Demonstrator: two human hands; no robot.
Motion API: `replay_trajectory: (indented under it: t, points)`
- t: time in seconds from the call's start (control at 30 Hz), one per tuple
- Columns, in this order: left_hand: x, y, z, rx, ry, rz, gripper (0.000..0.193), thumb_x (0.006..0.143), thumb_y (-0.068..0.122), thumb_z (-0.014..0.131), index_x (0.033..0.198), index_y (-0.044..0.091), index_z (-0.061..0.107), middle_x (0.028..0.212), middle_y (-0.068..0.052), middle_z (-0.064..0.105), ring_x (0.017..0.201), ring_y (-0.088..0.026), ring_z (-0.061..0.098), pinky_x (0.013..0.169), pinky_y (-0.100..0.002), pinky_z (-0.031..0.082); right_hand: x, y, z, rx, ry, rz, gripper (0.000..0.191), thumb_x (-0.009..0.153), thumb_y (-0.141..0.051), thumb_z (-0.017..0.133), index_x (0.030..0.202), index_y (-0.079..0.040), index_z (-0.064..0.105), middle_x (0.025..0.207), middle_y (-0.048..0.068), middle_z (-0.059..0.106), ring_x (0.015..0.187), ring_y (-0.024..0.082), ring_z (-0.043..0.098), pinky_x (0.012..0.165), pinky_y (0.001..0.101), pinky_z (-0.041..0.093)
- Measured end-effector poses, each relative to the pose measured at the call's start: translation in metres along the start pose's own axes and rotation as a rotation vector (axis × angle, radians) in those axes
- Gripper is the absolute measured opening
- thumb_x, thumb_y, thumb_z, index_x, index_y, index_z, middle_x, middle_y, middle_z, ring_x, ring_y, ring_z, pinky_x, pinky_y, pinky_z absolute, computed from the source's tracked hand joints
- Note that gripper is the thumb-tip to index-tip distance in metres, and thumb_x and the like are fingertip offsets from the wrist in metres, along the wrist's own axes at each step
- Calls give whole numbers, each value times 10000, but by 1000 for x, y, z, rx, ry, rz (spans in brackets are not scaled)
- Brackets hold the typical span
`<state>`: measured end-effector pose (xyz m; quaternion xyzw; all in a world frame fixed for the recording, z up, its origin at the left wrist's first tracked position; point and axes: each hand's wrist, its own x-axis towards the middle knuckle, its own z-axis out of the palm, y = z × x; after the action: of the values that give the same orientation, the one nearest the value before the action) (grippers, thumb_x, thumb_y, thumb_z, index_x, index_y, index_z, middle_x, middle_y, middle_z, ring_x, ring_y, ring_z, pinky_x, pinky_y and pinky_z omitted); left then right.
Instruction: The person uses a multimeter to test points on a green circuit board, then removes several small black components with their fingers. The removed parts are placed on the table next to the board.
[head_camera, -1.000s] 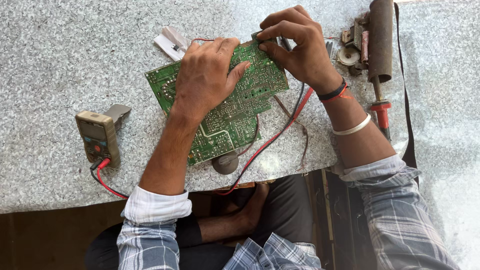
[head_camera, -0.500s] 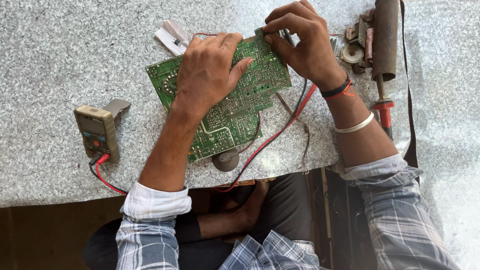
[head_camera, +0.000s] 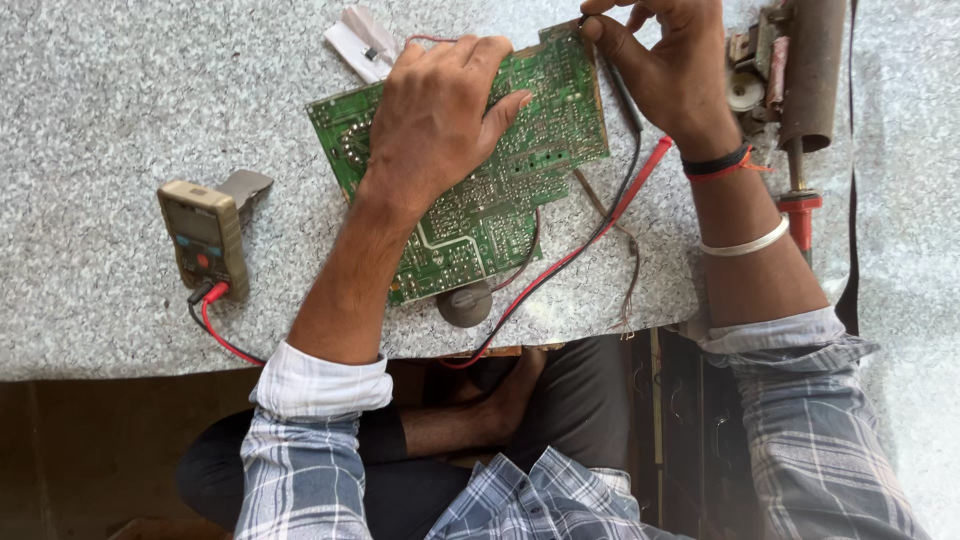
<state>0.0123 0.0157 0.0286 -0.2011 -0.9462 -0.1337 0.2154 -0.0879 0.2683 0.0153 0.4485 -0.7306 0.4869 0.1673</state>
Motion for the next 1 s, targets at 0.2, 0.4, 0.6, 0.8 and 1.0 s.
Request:
replay_trajectory:
  t: [0.2, 0.4, 0.6, 0.8, 1.0]
  points:
    - [0, -1, 1, 28, 27, 25, 467, 1011, 445, 777, 1215, 42, 658, 1025, -121, 743, 916, -248, 723, 892, -459, 517, -5, -3, 1, -148, -73, -2, 110, 1058, -120, 852, 1087, -48, 774, 1079, 30, 756, 886, 179, 624, 783, 306, 509]
    - [-1, 0, -1, 2, 37, 14, 478, 983, 423, 792, 1219, 30, 656, 1039, -123, 740, 920, -253, 717, 878, -454, 505, 2, -8, -1, -100, -111, 38, 97, 1056, -67, 815, 1120, -25, 756, 1136, 50, 751, 961, 181, 676, 796, 303, 511]
    - [0, -1, -2, 17, 68, 36, 457, 996, 436, 778, 1211, 51, 659, 1040, -120, 739, 930, -249, 719, 898, -452, 509, 5, -10, -7, -113, -128, 49, 128, 1065, -111, 809, 1115, -21, 732, 1155, 53, 747, 1006, 165, 692, 800, 276, 534]
    - [2, 1, -3, -1, -9, 3, 462, 1007, 436, 767, 1228, 43, 664, 1060, -123, 749, 941, -253, 722, 900, -453, 513, 2, -5, -10, 94, -117, 235, 135, 1059, -121, 814, 1116, -49, 714, 1141, 42, 732, 1029, 125, 706, 823, 253, 560]
    - [1, -1, 3, 26, 4, -3, 516, 987, 455, 768, 1262, 32, 661, 1083, -135, 748, 930, -242, 721, 889, -444, 519, -2, 1, -26, 430, -98, 408, 109, 1110, -136, 773, 1091, -54, 705, 1028, 30, 725, 923, 104, 679, 838, 245, 559]
